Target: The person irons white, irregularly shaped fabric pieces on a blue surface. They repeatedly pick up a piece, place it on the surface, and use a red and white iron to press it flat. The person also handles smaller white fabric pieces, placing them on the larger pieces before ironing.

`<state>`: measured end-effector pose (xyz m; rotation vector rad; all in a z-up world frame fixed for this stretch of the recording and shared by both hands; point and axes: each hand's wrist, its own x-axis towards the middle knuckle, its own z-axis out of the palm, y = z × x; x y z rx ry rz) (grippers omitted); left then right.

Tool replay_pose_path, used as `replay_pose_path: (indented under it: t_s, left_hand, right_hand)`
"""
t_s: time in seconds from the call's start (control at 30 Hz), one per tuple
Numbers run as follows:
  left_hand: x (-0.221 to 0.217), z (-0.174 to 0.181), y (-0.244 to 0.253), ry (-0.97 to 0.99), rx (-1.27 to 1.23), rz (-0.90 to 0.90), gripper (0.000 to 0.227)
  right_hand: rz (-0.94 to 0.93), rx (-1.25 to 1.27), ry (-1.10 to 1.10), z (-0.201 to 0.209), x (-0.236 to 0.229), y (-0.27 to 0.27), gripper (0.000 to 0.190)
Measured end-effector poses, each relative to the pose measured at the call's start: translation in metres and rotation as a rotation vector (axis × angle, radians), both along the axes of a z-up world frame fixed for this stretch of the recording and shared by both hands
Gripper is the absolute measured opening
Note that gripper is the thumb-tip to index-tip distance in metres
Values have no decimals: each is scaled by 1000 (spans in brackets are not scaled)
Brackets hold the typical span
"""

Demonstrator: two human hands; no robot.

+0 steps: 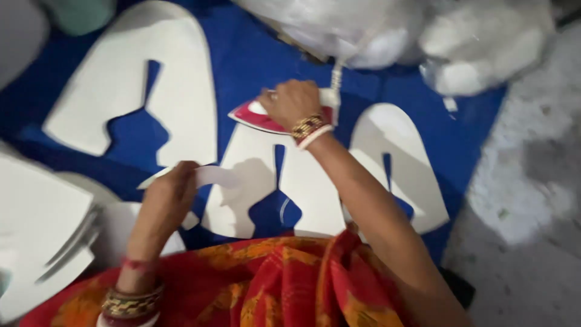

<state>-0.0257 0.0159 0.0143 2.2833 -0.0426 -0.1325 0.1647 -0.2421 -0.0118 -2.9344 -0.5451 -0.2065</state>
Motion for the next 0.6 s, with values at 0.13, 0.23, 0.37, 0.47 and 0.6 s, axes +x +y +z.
replay_pose_path:
  t_s: [0.13,0.23,0.37,0.47,0.6]
  left_hand:
    - [8,2,-8,-89,49,-21,19]
    - [4,19,-11,-60,44,-43,18]
    - [-3,23,-9,7,111,24,21]
    - [-2,32,-5,-51,126,38,21]
    - [1,26,4,-45,98,92,20]
  right_hand:
    - [-40,59,97,18,-5,-3,42]
    - [110,371,-343,50,-34,-21,31]
    - [-211,511,-433,-31,-75,-154,38]
    - [-543,67,-515,-141,-160,-320,44]
    - [-539,9,36,-235,-244,-520,40]
